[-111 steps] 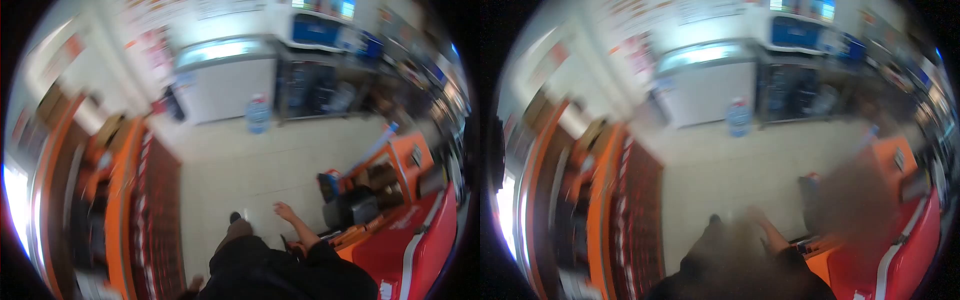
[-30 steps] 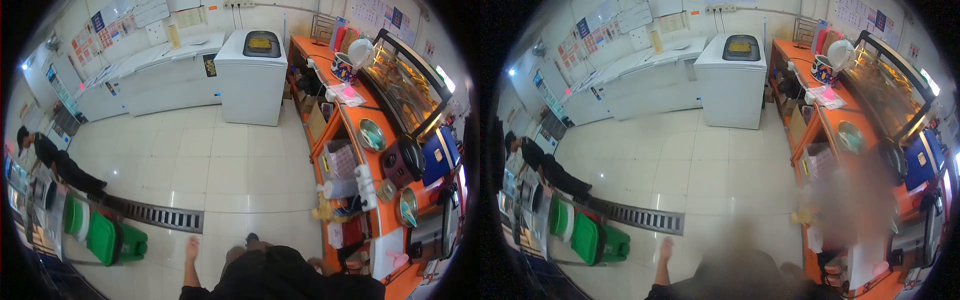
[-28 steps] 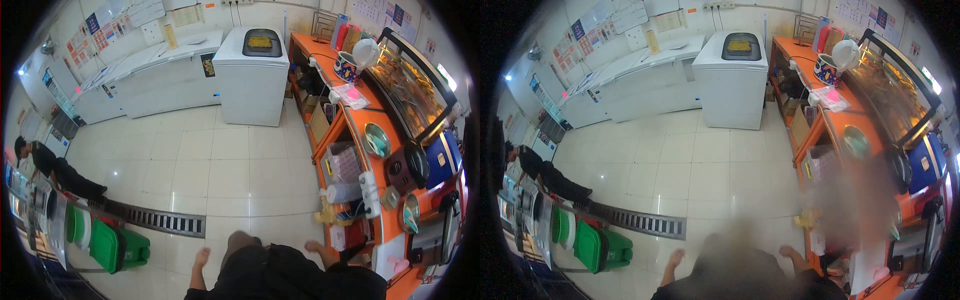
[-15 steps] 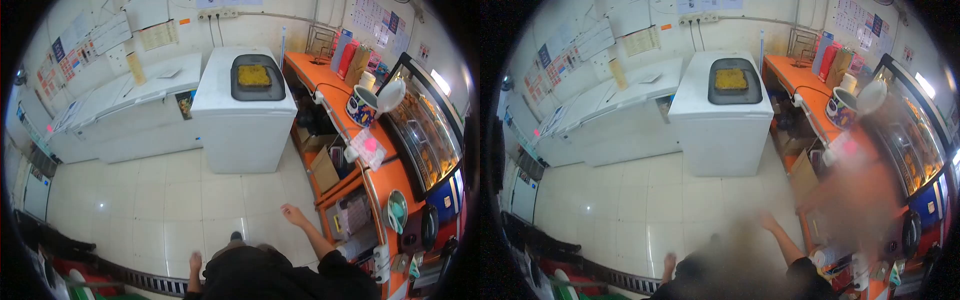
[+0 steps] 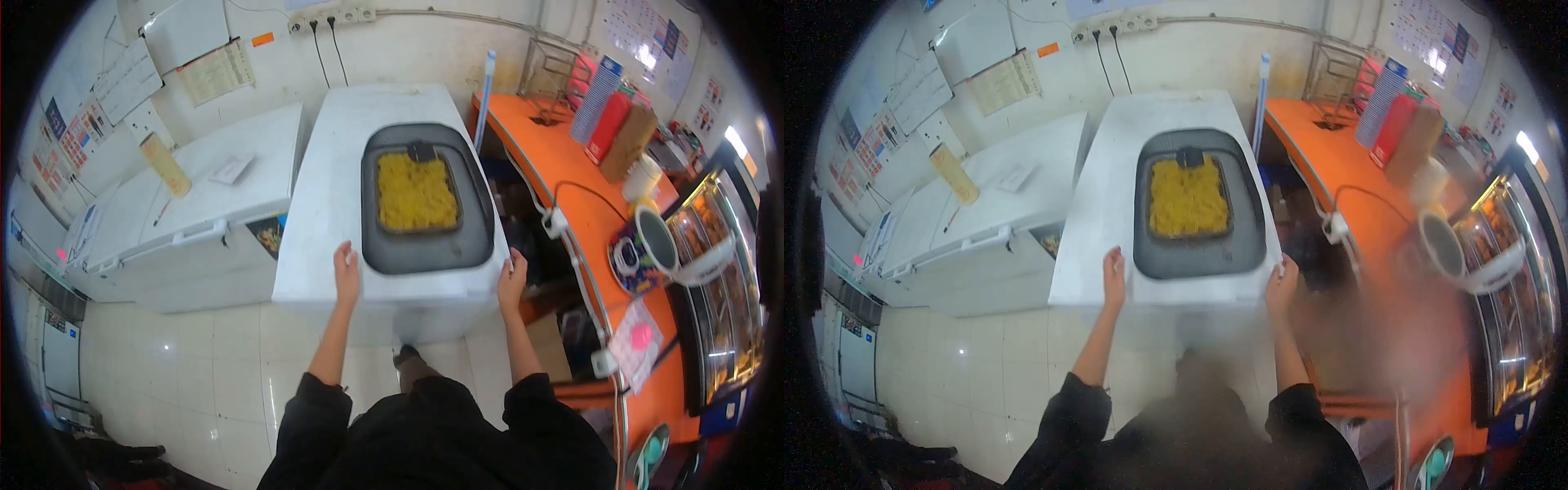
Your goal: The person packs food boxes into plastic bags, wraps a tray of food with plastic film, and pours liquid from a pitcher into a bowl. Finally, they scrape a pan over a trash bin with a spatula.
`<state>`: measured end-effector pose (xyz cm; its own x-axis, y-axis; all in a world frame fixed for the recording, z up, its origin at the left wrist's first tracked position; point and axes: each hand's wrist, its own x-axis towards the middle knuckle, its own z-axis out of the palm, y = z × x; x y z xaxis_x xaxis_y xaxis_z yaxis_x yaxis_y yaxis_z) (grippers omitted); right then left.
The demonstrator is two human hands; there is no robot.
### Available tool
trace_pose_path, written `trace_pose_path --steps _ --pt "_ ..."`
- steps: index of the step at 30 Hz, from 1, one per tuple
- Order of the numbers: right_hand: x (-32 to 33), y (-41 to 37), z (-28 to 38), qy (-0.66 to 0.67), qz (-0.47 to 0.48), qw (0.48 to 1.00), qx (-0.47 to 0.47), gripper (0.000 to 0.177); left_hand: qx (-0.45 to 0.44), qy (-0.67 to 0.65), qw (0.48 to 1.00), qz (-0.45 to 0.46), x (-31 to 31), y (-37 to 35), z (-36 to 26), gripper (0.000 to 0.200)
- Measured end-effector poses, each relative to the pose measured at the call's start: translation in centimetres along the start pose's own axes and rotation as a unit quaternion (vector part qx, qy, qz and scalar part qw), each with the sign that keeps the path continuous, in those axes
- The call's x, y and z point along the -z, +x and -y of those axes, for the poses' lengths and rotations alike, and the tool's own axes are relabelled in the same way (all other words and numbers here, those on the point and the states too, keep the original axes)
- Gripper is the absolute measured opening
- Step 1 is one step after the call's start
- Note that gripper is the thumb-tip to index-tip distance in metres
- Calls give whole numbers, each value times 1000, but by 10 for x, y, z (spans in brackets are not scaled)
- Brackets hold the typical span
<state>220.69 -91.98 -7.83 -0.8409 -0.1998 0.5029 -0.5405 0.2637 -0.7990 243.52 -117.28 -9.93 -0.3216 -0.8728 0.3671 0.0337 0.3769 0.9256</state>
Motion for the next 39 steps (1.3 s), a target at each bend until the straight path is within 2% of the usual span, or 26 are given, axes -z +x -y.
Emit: trace_pose_path --steps 1,2,4,5,6,7,9,11,13,14,16,18,19,20,21,22,24,27,29,30,33,34,36,37,38,39 --pt "-14 24 -1 -42 9 999 30 28 -26 94 995 32 -11 11 -4 38" --pt "-32 39 -9 -40 13 999 30 28 -25 114 992 43 -24 19 -5 44" --pt "-68 53 -41 1 121 993 -16 39 19 129 989 73 -42 23 -7 50" --pt "-76 52 -46 42 127 986 -104 43 84 96 988 81 -48 26 1 50" --pt "-85 52 -46 81 131 969 -192 47 88 97 988 79 -55 40 4 50" --pt "-92 59 -36 80 134 968 -195 47 85 77 991 63 -61 49 -3 51" --pt "-82 64 1 287 63 914 -281 49 94 37 994 34 -63 51 -30 52" --pt "-70 91 39 237 79 930 -270 49 100 -1 995 5 -61 58 -67 53" --pt "-65 127 68 174 120 950 -229 47 144 63 988 2 -55 95 -114 53" --pt "-66 150 78 152 148 956 -205 45 131 85 988 16 -49 115 -125 53" --pt "-94 189 114 349 80 883 -305 39 131 77 988 32 -54 168 -151 54" --pt "-135 234 125 520 60 719 -457 28 100 84 991 38 -67 219 -137 57" --pt "-164 256 83 548 120 706 -432 24 94 73 992 36 -75 245 -128 57" --pt "-194 278 43 575 179 688 -405 20 86 -5 995 41 -79 273 -112 56" --pt "-219 298 59 564 121 695 -428 17 78 -84 992 44 -80 290 -99 55" --pt "-244 316 76 548 62 701 -452 18 83 -82 992 42 -81 292 -92 55" --pt "-295 350 37 545 50 697 -464 21 119 3 993 -6 -83 294 -81 50" --pt "-339 371 39 492 40 709 -505 24 189 23 981 -45 -74 233 -19 43" --pt "-377 375 4 381 25 764 -520 21 306 106 945 45 -66 184 -6 41" --pt "-393 378 -12 379 28 763 -523 21 313 82 945 52 -68 161 -9 39" --pt "-420 384 -48 390 186 745 -508 22 378 0 920 108 -69 124 -11 35" --pt "-420 382 -51 388 188 744 -510 22 407 -51 905 108 -71 121 -17 35" --pt "-416 381 -49 298 277 765 -500 23 383 3 915 130 -73 124 -19 34" --pt "-442 389 -100 205 286 815 -461 22 356 54 920 156 -74 125 -19 35" --pt "-432 381 -90 203 288 814 -462 22 358 54 919 154 -75 123 -18 35" --pt "-412 371 -70 123 333 848 -393 25 332 61 929 152 -75 121 -14 36"
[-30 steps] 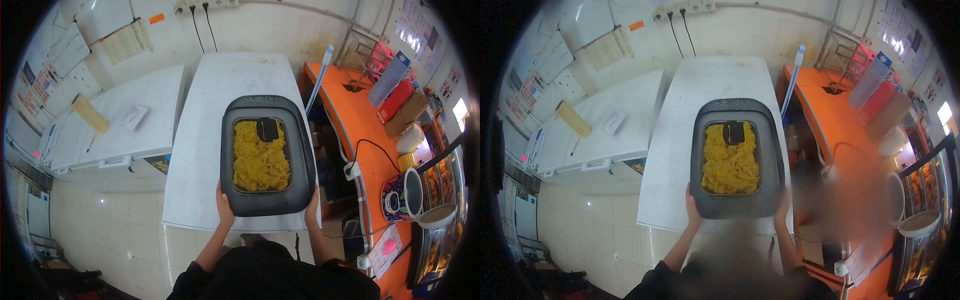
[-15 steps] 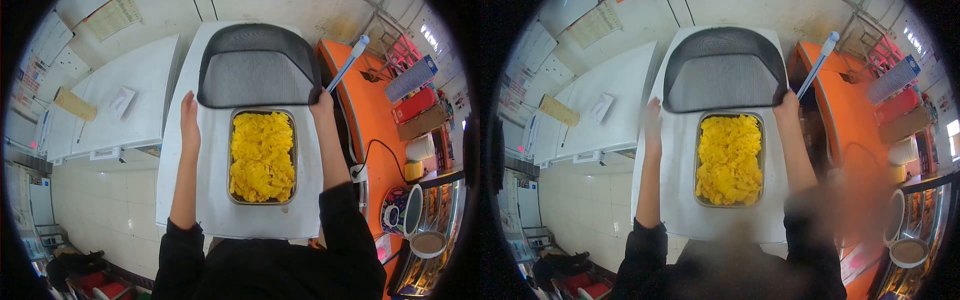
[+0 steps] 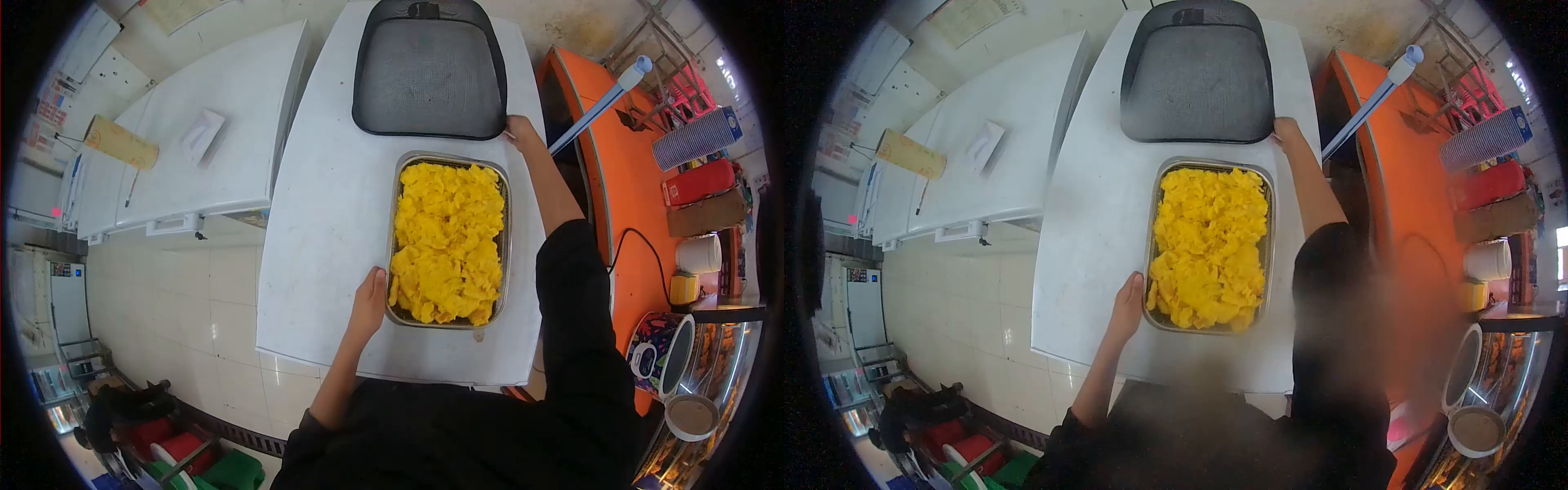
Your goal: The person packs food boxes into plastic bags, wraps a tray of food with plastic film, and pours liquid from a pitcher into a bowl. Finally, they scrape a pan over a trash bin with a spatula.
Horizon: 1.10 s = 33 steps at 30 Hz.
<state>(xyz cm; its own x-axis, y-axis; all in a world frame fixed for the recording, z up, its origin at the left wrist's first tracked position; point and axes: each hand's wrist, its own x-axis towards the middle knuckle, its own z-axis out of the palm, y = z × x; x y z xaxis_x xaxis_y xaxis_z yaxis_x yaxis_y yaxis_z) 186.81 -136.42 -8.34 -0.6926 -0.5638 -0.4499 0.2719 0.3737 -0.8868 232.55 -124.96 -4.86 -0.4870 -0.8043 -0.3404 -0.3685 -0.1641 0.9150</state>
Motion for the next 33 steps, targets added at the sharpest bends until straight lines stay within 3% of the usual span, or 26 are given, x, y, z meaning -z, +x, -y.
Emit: trace_pose_path --steps 1,3,5,6,7,8,10,12,14,15,16,17,18,19,21,23,25,26,28,29,30,31,32,33 --pt "0 -24 1 -111 4 993 42 30 -30 10 999 -8 0 0 2 37" --pt "5 -33 -11 -373 -171 895 175 36 -38 19 999 -10 0 -3 -4 37" --pt "-9 -139 -3 -299 -130 807 492 37 -46 22 998 -28 -3 -6 -3 37" --pt "-24 -201 3 -346 -94 766 534 36 -46 26 999 -4 -2 -7 3 36" --pt "-30 -241 -2 -462 0 705 538 42 -43 31 999 12 0 -10 7 35" --pt "-42 -280 -9 -599 50 600 529 49 -39 29 999 -20 3 -11 7 35" --pt "-56 -330 -6 -605 171 612 480 50 -72 53 996 -5 8 -10 3 33" --pt "-42 -343 -11 -585 84 692 414 53 -76 63 995 -22 14 -16 2 33" --pt "-12 -345 -39 -343 -24 878 333 57 -92 59 993 -47 10 -20 0 33" --pt "7 -339 -61 -315 -80 906 273 60 -94 56 992 -65 11 -19 -3 33" --pt "43 -308 -119 -85 4 987 134 60 -82 57 994 -52 13 -19 -6 33" --pt "62 -282 -161 147 92 985 -25 60 -70 59 995 -38 19 -24 -8 33" --pt "40 -301 -156 129 75 989 6 59 -119 80 990 -11 19 -12 14 34" --pt "16 -334 -141 113 56 991 39 58 -121 82 989 -20 26 -7 12 34" --pt "-20 -365 -97 148 53 987 34 58 -96 -32 992 72 54 -1 -3 34" --pt "-39 -367 -99 168 54 983 59 58 -131 -33 984 113 70 20 7 35" --pt "-47 -362 -118 273 -4 961 35 59 -152 -11 980 126 89 28 9 37" --pt "-44 -356 -121 258 18 965 45 61 -156 -11 979 131 106 39 6 37" --pt "-41 -341 -117 261 59 962 60 64 -288 146 930 176 142 68 -8 37" --pt "-49 -337 -110 258 55 962 65 64 -262 134 942 160 180 90 -32 37" --pt "-57 -334 -105 237 61 966 79 63 -287 71 953 63 221 113 -50 34" --pt "-61 -337 -106 217 65 969 94 61 -304 112 946 9 280 132 -76 29" --pt "-56 -332 -104 175 141 969 101 63 -518 336 744 -256 331 191 -56 26" --pt "-50 -331 -103 175 134 970 101 63 -386 175 840 -340 401 206 -80 34"
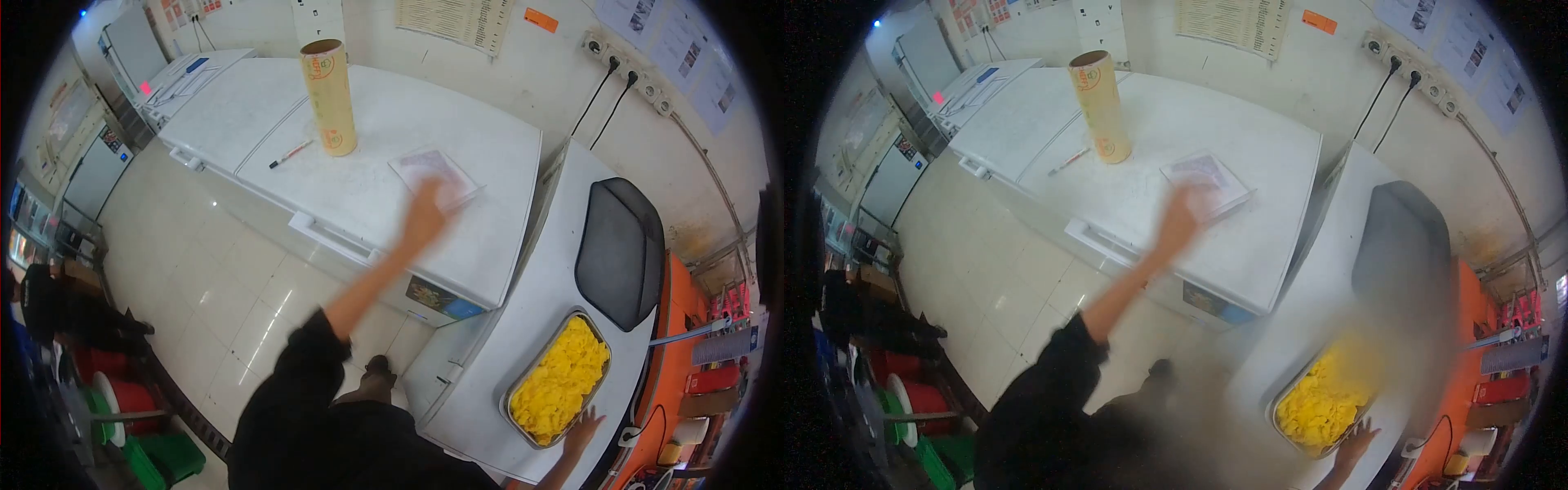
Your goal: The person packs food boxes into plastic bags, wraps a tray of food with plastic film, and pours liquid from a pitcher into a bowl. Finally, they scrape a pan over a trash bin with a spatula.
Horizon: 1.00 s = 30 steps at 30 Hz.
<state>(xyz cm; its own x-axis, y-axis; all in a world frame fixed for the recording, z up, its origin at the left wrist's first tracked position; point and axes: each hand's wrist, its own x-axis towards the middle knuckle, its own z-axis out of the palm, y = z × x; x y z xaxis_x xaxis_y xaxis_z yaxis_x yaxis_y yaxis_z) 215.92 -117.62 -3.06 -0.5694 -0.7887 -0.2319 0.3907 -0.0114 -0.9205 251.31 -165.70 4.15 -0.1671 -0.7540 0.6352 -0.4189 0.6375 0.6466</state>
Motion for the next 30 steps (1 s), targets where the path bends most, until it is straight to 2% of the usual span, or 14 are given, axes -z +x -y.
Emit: trace_pose_path --steps 2,4,6,7,8,9,10,12,13,14,17,20,25,30 --pt "10 0 5 -132 -410 902 23 66 13 158 976 -147 90 108 30 48" --pt "29 -32 7 -253 -410 874 72 60 -47 363 881 -300 143 192 101 51" --pt "-12 -79 14 -303 -373 870 109 50 77 478 867 -123 182 232 95 66" --pt "-26 -100 9 -444 -372 803 140 45 -67 528 846 -38 194 248 128 66" --pt "-19 -109 4 -356 -337 856 166 37 -83 536 839 48 203 268 153 66" --pt "-59 -119 9 -431 -362 808 175 31 -34 594 791 144 207 275 138 64" --pt "-77 -128 4 -429 -384 803 152 28 -255 491 829 77 220 283 172 61" --pt "-107 -145 -9 -374 -469 798 61 29 -220 498 836 69 219 260 162 57" --pt "-95 -151 -32 -333 -511 792 21 30 -86 581 800 123 211 241 129 56" --pt "-81 -158 -62 -290 -548 784 -16 31 -148 561 812 69 211 224 128 55" --pt "-115 -168 -101 -56 -372 917 -130 32 -100 536 837 39 216 174 55 56" --pt "-218 -128 -77 121 -315 934 -116 26 -27 499 865 33 249 165 24 54" --pt "-197 -109 -100 173 -308 934 -53 24 -51 252 966 11 296 92 -87 32" --pt "-137 -106 -109 166 -214 963 -8 24 -27 196 978 -74 291 -55 -178 27"
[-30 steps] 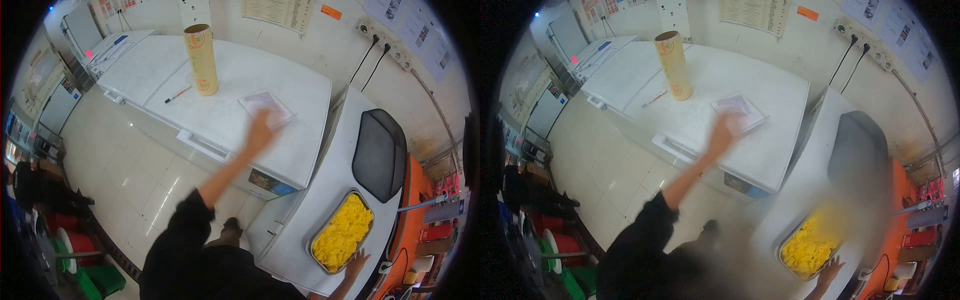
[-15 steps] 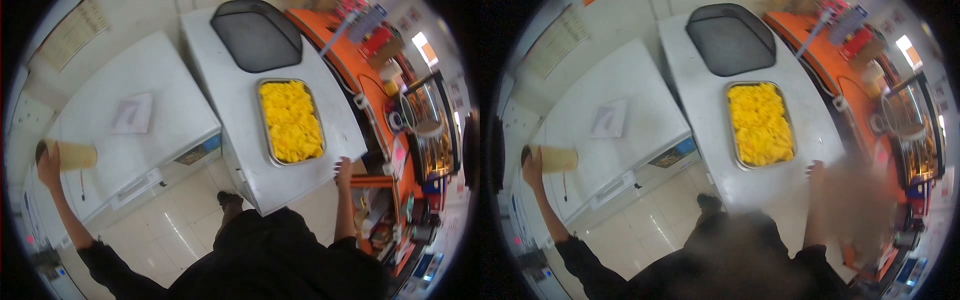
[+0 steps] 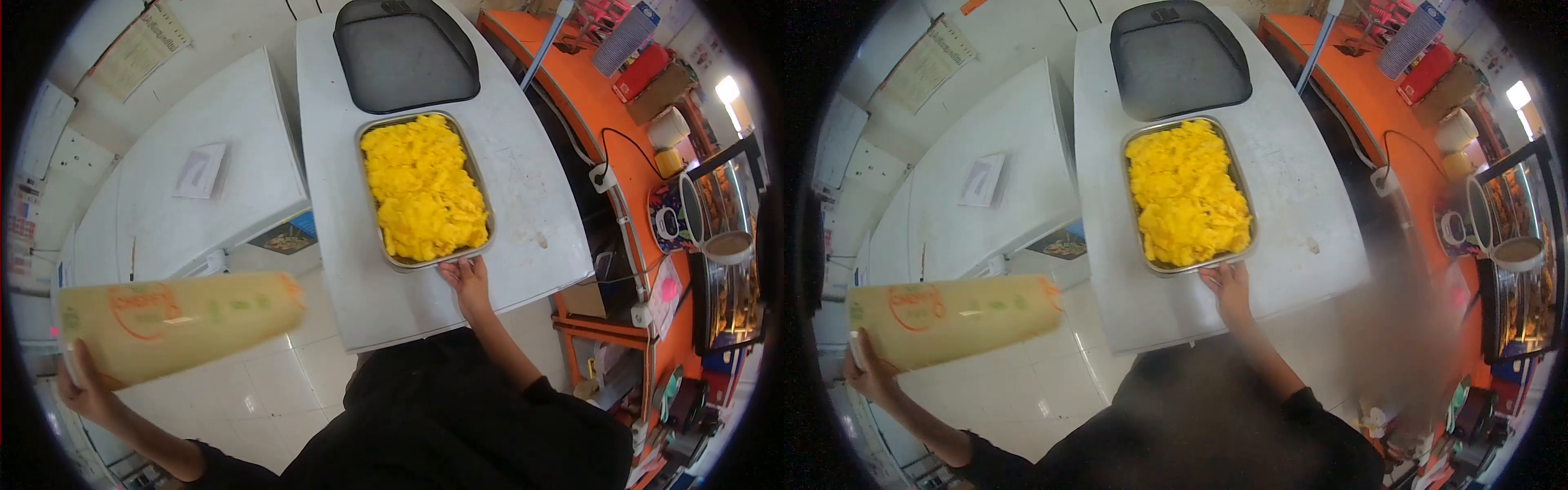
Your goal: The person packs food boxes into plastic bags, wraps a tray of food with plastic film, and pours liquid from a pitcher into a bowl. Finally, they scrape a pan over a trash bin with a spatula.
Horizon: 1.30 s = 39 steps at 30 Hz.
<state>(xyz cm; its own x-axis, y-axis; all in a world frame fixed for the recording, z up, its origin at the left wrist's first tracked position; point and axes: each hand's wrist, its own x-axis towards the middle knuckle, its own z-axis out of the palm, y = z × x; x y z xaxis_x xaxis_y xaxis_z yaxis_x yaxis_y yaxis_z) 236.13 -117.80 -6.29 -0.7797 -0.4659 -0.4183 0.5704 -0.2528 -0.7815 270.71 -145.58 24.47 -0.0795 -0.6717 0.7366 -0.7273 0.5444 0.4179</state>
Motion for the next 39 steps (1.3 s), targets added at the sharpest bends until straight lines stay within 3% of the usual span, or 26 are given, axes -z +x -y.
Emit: trace_pose_path --steps 2,4,7,8,10,13,15,17,18,19,20,21,22,23,24,25,26,28,30,32,34,35,36,38,39 --pt "30 14 6 -10 51 999 -17 24 27 -165 980 106 -6 -60 -40 24" --pt "39 12 31 -51 146 984 -93 27 124 -197 971 52 -39 -108 -71 22" --pt "71 -21 67 -145 189 968 -82 39 226 -210 945 111 -78 -177 -123 24" --pt "85 -32 74 -148 190 967 -85 39 254 -201 941 101 -93 -201 -140 25" --pt "117 -45 92 -237 170 957 -2 47 302 -204 913 184 -110 -239 -162 31" --pt "143 -41 119 -304 129 944 -8 44 384 -199 867 249 -142 -292 -176 37" --pt "144 -29 120 -297 127 942 96 32 415 -190 843 284 -160 -315 -181 38" --pt "131 -19 139 -155 131 979 35 27 430 -199 830 295 -180 -335 -162 37" --pt "128 -16 139 -158 136 978 28 27 466 -294 776 307 -185 -339 -156 33" --pt "125 -13 139 -179 80 973 125 28 494 -387 712 315 -185 -343 -150 30" --pt "125 -13 137 -196 21 955 221 30 498 -383 712 312 -180 -347 -142 30" --pt "135 -18 130 -198 23 956 217 30 498 -441 681 307 -170 -338 -148 28" --pt "154 -23 119 -279 24 932 231 28 494 -500 647 297 -164 -335 -152 29" --pt "165 -27 113 -358 26 900 246 27 495 -500 648 292 -161 -339 -152 29" --pt "164 -34 108 -358 32 900 247 27 422 -488 693 321 -155 -345 -151 30" --pt "163 -41 104 -350 46 915 195 27 346 -471 733 349 -152 -350 -150 33" --pt "162 -45 101 -342 60 927 139 26 350 -469 734 344 -151 -356 -152 33" --pt "168 -43 97 -357 65 924 118 28 242 -355 833 350 -147 -365 -153 34" --pt "167 -43 96 -277 26 954 110 28 233 -345 832 366 -141 -368 -147 35" --pt "166 -48 97 -285 35 950 120 29 243 -322 822 402 -137 -375 -141 33" --pt "158 -56 99 -293 42 947 127 32 244 -330 828 382 -136 -380 -141 31" --pt "150 -60 98 -421 -50 857 294 36 241 -338 834 364 -135 -383 -142 30" --pt "138 -64 97 -522 -139 714 445 40 243 -338 834 363 -135 -384 -142 30" --pt "111 -64 96 -548 63 659 511 34 244 -335 840 350 -136 -385 -141 29" --pt "87 -65 96 -597 155 610 497 32 246 -334 839 351 -137 -385 -142 29"
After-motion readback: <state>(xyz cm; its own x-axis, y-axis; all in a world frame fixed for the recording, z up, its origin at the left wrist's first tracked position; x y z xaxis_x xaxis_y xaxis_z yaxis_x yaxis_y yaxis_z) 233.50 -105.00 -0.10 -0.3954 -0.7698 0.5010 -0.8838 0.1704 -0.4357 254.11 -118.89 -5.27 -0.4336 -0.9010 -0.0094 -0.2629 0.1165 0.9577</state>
